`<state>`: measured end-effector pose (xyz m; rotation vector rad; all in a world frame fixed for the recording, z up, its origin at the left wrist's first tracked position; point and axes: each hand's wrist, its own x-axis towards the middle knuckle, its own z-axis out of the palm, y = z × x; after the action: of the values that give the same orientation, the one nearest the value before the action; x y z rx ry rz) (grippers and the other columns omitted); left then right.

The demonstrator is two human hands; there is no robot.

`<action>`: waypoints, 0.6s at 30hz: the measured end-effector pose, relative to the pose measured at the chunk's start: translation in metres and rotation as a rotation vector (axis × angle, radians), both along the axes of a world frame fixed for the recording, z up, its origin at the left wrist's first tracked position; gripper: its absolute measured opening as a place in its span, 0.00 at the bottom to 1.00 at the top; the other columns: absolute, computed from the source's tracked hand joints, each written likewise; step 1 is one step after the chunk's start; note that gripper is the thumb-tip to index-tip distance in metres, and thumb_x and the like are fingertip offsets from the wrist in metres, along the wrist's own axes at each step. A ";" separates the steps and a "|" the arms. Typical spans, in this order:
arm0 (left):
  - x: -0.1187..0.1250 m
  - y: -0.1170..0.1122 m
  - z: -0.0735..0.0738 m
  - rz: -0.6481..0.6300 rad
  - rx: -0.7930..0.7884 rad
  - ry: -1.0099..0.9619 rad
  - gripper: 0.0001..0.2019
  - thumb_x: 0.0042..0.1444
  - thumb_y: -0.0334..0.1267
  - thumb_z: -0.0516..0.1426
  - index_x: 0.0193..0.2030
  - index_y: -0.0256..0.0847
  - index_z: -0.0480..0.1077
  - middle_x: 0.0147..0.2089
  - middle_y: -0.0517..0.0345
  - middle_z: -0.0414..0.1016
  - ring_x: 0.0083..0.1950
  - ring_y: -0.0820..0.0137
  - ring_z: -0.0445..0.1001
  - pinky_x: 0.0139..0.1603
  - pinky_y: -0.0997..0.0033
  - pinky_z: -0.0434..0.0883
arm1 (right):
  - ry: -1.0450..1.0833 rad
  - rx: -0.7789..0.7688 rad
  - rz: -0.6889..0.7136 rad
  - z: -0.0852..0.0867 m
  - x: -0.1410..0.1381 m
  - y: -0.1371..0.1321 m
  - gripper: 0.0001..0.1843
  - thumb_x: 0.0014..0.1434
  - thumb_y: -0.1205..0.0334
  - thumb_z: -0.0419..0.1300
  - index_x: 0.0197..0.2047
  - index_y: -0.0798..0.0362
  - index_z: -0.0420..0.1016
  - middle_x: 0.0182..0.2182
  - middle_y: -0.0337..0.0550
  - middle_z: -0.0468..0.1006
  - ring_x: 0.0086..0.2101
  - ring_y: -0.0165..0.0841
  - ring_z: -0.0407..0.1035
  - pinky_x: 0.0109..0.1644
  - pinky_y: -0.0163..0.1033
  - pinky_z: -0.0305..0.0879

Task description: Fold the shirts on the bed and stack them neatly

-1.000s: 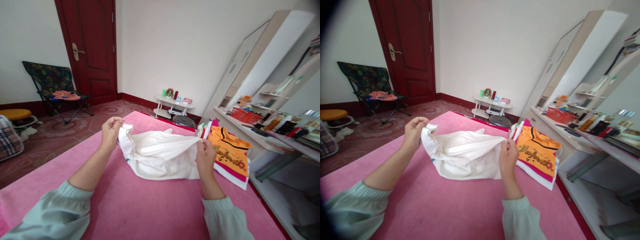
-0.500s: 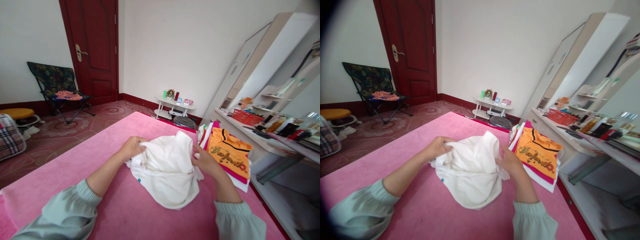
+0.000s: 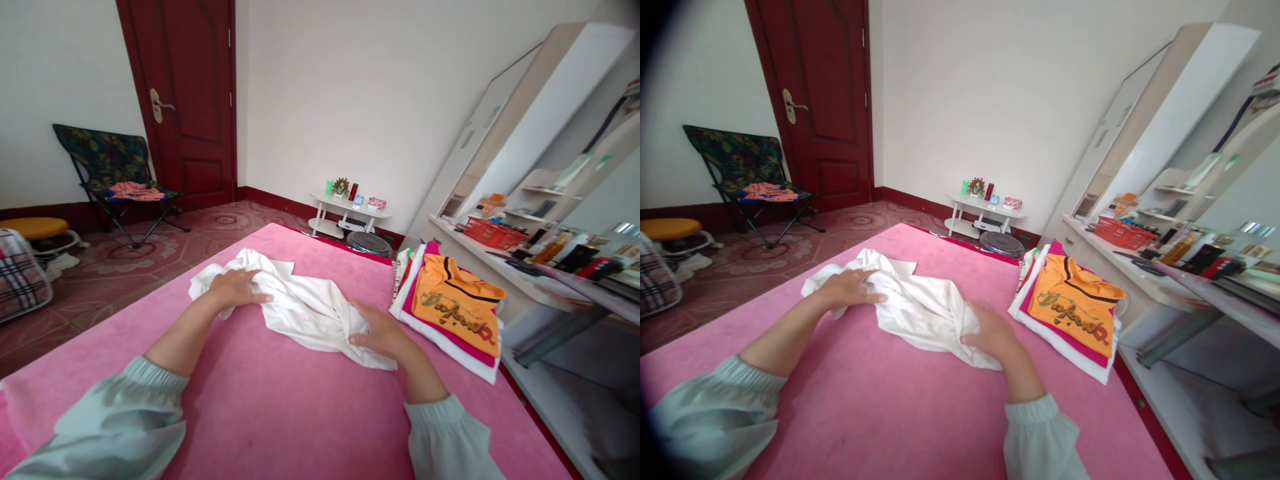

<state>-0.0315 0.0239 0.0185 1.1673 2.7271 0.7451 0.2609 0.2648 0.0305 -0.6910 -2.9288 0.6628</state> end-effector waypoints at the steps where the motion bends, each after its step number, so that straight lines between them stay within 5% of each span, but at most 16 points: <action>1: 0.000 -0.001 0.001 -0.062 -0.111 0.031 0.46 0.29 0.56 0.66 0.60 0.44 0.66 0.60 0.38 0.67 0.61 0.42 0.63 0.56 0.52 0.60 | 0.004 -0.032 0.038 0.003 0.002 0.000 0.47 0.43 0.56 0.68 0.66 0.51 0.57 0.60 0.54 0.63 0.58 0.46 0.59 0.60 0.48 0.54; 3: 0.001 -0.003 0.005 -0.128 -0.228 0.061 0.52 0.24 0.54 0.67 0.62 0.42 0.63 0.61 0.36 0.66 0.59 0.43 0.65 0.55 0.54 0.62 | 0.009 -0.098 0.114 0.008 0.006 -0.001 0.50 0.41 0.54 0.69 0.66 0.50 0.57 0.60 0.53 0.64 0.58 0.45 0.59 0.60 0.47 0.54; 6: 0.010 -0.004 0.017 -0.065 -0.308 0.045 0.43 0.26 0.47 0.67 0.56 0.41 0.69 0.55 0.39 0.72 0.53 0.45 0.71 0.49 0.58 0.67 | -0.017 -0.063 0.090 0.008 0.005 -0.005 0.53 0.34 0.54 0.72 0.64 0.49 0.60 0.57 0.52 0.67 0.54 0.46 0.64 0.56 0.45 0.59; 10: 0.027 -0.002 0.038 -0.013 -0.346 -0.024 0.28 0.31 0.51 0.64 0.42 0.38 0.75 0.45 0.39 0.77 0.45 0.47 0.75 0.42 0.60 0.69 | 0.021 0.062 -0.037 0.012 -0.003 -0.013 0.18 0.41 0.63 0.65 0.39 0.50 0.79 0.36 0.42 0.79 0.37 0.40 0.71 0.40 0.38 0.62; 12: 0.033 -0.004 0.050 -0.096 -0.308 -0.128 0.26 0.36 0.54 0.61 0.39 0.38 0.75 0.43 0.43 0.78 0.42 0.53 0.76 0.39 0.64 0.69 | 0.114 -0.065 -0.056 0.020 -0.004 -0.015 0.07 0.42 0.65 0.60 0.29 0.52 0.77 0.26 0.37 0.77 0.30 0.35 0.70 0.32 0.34 0.59; 15: 0.036 -0.011 0.069 -0.230 -0.159 -0.354 0.21 0.43 0.52 0.58 0.38 0.40 0.75 0.37 0.53 0.80 0.36 0.61 0.77 0.34 0.70 0.69 | 0.310 -0.406 -0.105 0.031 -0.002 -0.018 0.08 0.41 0.64 0.61 0.29 0.55 0.75 0.23 0.35 0.74 0.25 0.31 0.67 0.27 0.32 0.56; 18: 0.035 -0.020 0.086 -0.074 0.127 -0.396 0.19 0.47 0.51 0.56 0.38 0.38 0.75 0.33 0.54 0.79 0.33 0.61 0.76 0.31 0.70 0.68 | 0.445 -0.641 -0.193 0.030 -0.011 -0.024 0.10 0.41 0.61 0.62 0.30 0.55 0.74 0.18 0.31 0.69 0.19 0.26 0.60 0.22 0.30 0.52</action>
<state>0.0036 0.0040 0.1045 1.0071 2.3291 1.0270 0.2499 0.2409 0.0606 -0.7279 -2.1984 1.5232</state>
